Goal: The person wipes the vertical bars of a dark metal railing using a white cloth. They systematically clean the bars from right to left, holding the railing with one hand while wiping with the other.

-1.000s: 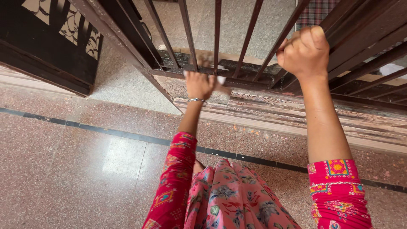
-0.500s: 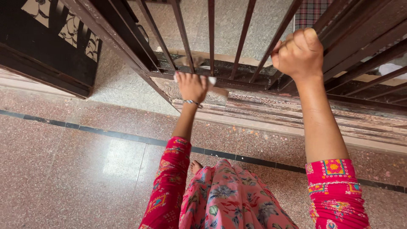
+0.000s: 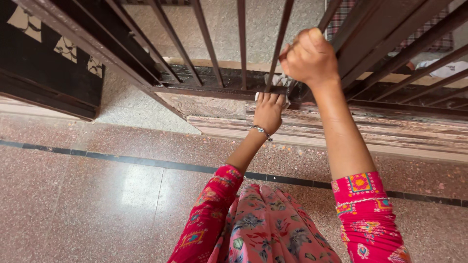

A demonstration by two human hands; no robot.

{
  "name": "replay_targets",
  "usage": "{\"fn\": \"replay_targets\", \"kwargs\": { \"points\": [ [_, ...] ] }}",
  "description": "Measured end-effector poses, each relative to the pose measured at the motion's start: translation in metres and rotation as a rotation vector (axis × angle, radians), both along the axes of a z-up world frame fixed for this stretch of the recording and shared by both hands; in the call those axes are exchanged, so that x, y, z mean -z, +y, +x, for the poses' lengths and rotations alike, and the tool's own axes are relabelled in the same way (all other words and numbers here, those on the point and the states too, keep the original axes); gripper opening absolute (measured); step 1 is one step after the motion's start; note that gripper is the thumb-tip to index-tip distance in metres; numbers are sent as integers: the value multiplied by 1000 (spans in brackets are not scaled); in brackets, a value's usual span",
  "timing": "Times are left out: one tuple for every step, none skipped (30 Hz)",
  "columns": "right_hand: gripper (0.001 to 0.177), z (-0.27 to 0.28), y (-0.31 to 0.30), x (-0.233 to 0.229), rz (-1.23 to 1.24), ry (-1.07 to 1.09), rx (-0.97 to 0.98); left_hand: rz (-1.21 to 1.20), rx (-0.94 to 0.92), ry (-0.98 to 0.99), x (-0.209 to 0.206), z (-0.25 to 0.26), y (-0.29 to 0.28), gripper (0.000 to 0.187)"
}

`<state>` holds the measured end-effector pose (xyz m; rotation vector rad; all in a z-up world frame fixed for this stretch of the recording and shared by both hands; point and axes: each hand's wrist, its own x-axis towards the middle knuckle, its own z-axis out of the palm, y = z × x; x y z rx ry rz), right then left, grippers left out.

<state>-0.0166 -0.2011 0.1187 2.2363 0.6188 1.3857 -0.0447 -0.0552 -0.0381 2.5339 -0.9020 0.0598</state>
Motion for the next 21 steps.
{"fn": "replay_targets", "kwargs": {
  "points": [
    [26, 0, 1, -1, -20, -15, 16, 20, 8, -14, -1, -1, 4, 53],
    [27, -2, 1, -2, -41, -30, 31, 40, 16, -28, 0, -2, 6, 60],
    [28, -2, 1, -2, -61, -43, 43, -85, 20, -38, 2, -6, 6, 59],
    [29, -2, -1, -2, -71, -32, 51, -210, 25, -49, 4, -10, 8, 59],
    [29, -1, -1, -1, -82, -21, 55, -334, 26, -60, 6, -14, 10, 60],
    [30, 0, -1, -1, -93, -9, 60, -454, 26, 45, 8, -20, 12, 55],
    [31, 0, -2, -1, -86, -13, 55, -574, 28, 151, 10, -28, 12, 50],
    [32, 0, -2, 0, -80, -17, 50, -694, 31, 258, 10, -34, 11, 46],
    [33, 0, -1, 1, -73, -20, 44, -747, 29, 162, -2, -42, 8, 43],
    [34, 0, -1, 1, -65, -16, 41, -799, 29, 65, -13, -48, 4, 41],
    [35, 0, 0, 2, -57, -11, 37, -850, 28, -32, -23, -53, 1, 39],
    [35, 0, 0, 2, -49, -5, 34, -790, 13, -130, -31, -53, -4, 37],
    [35, 0, 1, 2, -42, -8, 38, -728, -5, -226, -36, -50, -9, 36],
    [34, 0, 1, 3, -36, -10, 43, -664, -23, -322, -36, -46, -13, 35],
    [34, 2, 1, 3, -29, -17, 47, -557, -55, -346, -34, -41, -18, 33],
    [33, 2, 1, 3, -31, -12, 40, -448, -87, -369, -28, -35, -23, 31],
    [33, 2, 1, 4, -34, -6, 34, -340, -117, -390, -19, -31, -28, 30],
    [32, 3, 0, 5, -36, -1, 28, -257, -137, -332, -9, -31, -32, 32],
    [32, 4, -1, 6, -40, -12, 34, -176, -156, -276, 1, -29, -37, 34],
    [33, 5, -1, 7, -45, -23, 39, -95, -175, -219, 11, -28, -43, 36],
    [33, 6, 1, 9, -48, -32, 38, -93, -201, -208, 20, -27, -49, 38]
  ]
}}
